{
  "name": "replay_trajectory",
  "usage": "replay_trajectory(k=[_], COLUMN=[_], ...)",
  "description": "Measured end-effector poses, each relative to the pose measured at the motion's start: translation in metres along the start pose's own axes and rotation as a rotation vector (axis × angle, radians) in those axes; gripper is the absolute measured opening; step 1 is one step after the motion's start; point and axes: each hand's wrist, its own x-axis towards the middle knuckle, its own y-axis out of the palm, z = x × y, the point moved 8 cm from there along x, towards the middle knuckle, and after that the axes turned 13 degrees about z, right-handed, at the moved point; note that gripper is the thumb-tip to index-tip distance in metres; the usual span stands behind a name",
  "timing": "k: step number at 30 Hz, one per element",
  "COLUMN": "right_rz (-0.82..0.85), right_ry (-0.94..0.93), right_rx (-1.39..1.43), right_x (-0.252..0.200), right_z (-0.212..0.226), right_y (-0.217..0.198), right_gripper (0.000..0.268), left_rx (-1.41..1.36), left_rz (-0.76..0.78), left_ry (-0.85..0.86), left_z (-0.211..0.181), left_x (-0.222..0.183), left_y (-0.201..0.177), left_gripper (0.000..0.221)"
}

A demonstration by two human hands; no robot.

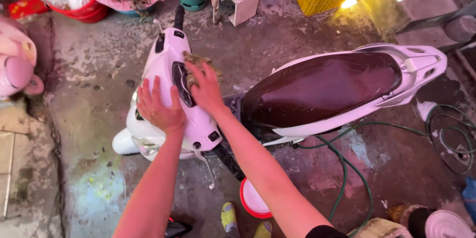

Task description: The person washes a white scooter using a green cloth and soapy water from a red bucket. They scrub the scooter's body, seat, floorboard, and wheels, repeatedly dipping the cloth into the bucket to rinse it.

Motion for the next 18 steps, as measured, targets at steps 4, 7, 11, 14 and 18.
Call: replay_trajectory(k=[4, 7, 11, 14, 18], right_rz=[0.005, -0.022, -0.027, 0.127, 0.096], right_ry=[0.293, 0.522, 0.438, 0.428, 0.487], right_rx=[0.125, 0.431, 0.422, 0.238, 0.432], right_x=[-0.001, -0.054, -0.106, -0.108, -0.073], right_z=[-0.042, -0.032, -0.012, 0.022, -0.04], right_y=[-0.004, -0.013, -0.003, -0.017, 0.01], right_gripper=[0.055, 0.056, 0.061, 0.066, 0.068], left_rx=[-0.03, -0.05, -0.052, -0.026, 0.0], left_rz=[0.03, 0.026, 0.016, 0.02, 0.028], left_ry=[-0.011, -0.026, 0.011, -0.005, -0.01], left_z=[-0.007, -0.009, -0.003, 0.0, 0.002], left_x=[0.002, 0.003, 0.005, 0.003, -0.001], left_y=[0.001, -0.002, 0.004, 0.01, 0.017], left_gripper=[0.046, 0.046, 0.046, 0.046, 0.046])
